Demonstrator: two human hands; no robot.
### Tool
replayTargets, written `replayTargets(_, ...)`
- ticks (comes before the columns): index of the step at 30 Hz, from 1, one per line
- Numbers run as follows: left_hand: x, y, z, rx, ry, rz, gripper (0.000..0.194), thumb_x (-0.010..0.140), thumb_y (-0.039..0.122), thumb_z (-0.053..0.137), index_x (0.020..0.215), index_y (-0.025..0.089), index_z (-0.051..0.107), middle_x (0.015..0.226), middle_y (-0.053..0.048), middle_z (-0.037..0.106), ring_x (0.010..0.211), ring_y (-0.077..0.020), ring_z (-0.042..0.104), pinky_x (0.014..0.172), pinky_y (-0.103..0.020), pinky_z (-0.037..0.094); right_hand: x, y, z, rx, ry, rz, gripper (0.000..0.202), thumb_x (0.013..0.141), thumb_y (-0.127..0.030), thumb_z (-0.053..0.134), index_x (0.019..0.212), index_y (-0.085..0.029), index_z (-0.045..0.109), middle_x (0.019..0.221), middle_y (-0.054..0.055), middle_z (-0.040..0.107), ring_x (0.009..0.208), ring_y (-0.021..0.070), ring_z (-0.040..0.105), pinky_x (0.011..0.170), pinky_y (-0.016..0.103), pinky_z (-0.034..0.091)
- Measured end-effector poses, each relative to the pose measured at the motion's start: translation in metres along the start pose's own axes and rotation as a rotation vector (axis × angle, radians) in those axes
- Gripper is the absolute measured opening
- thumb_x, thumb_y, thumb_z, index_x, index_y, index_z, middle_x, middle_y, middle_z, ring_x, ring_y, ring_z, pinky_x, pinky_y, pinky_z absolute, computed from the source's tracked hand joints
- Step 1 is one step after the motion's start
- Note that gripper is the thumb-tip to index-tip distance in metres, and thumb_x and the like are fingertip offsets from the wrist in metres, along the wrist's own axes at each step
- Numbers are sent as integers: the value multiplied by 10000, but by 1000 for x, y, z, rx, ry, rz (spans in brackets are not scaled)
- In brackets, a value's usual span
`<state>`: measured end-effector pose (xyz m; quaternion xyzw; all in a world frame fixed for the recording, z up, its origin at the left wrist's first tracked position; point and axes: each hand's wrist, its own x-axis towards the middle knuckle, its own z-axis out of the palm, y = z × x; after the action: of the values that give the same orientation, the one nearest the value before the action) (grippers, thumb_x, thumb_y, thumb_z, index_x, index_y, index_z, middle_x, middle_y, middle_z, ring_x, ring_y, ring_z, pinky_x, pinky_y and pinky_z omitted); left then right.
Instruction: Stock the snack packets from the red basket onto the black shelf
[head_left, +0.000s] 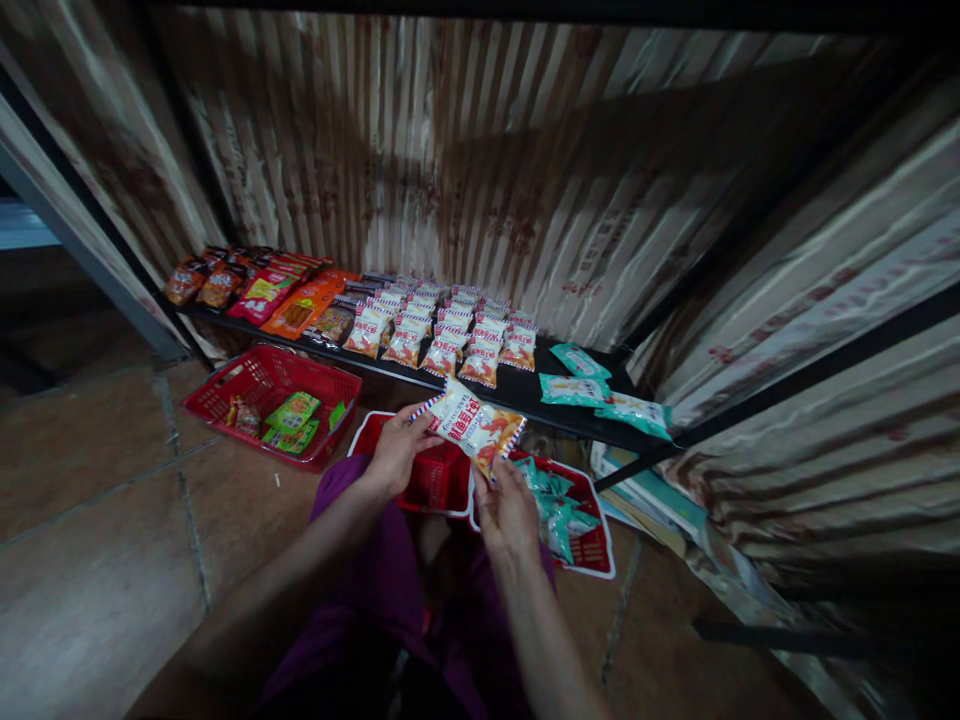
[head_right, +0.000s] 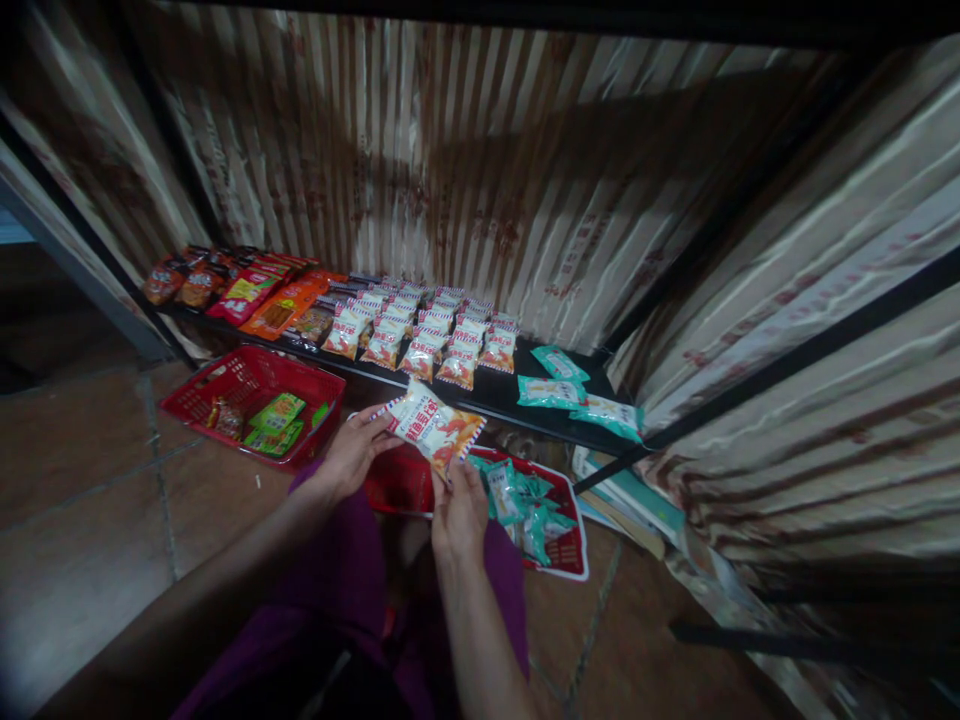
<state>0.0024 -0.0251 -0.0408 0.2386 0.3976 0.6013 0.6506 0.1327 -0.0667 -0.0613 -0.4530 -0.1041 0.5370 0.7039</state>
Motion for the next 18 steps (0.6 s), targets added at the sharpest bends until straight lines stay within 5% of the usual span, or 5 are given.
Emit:
replayTargets(6, 5, 6, -1, 105, 64, 28, 260, 653, 323, 730, 813, 133, 655, 792, -52, 684, 666, -125, 621, 570, -219, 494, -21, 21, -16, -39, -12, 104, 236, 590, -269, 792, 766, -238, 638, 828, -41, 700, 778, 115, 660, 739, 242, 557)
replayTargets(18, 12, 26, 26, 382, 37, 140, 236, 744, 309, 626, 568, 151, 628, 531, 11, 611, 491, -111, 536, 467, -207, 412, -43, 11, -18, 3, -50, 215, 315, 493, -264, 864, 726, -206, 661, 760, -38, 708, 720, 124, 675, 648, 211, 564)
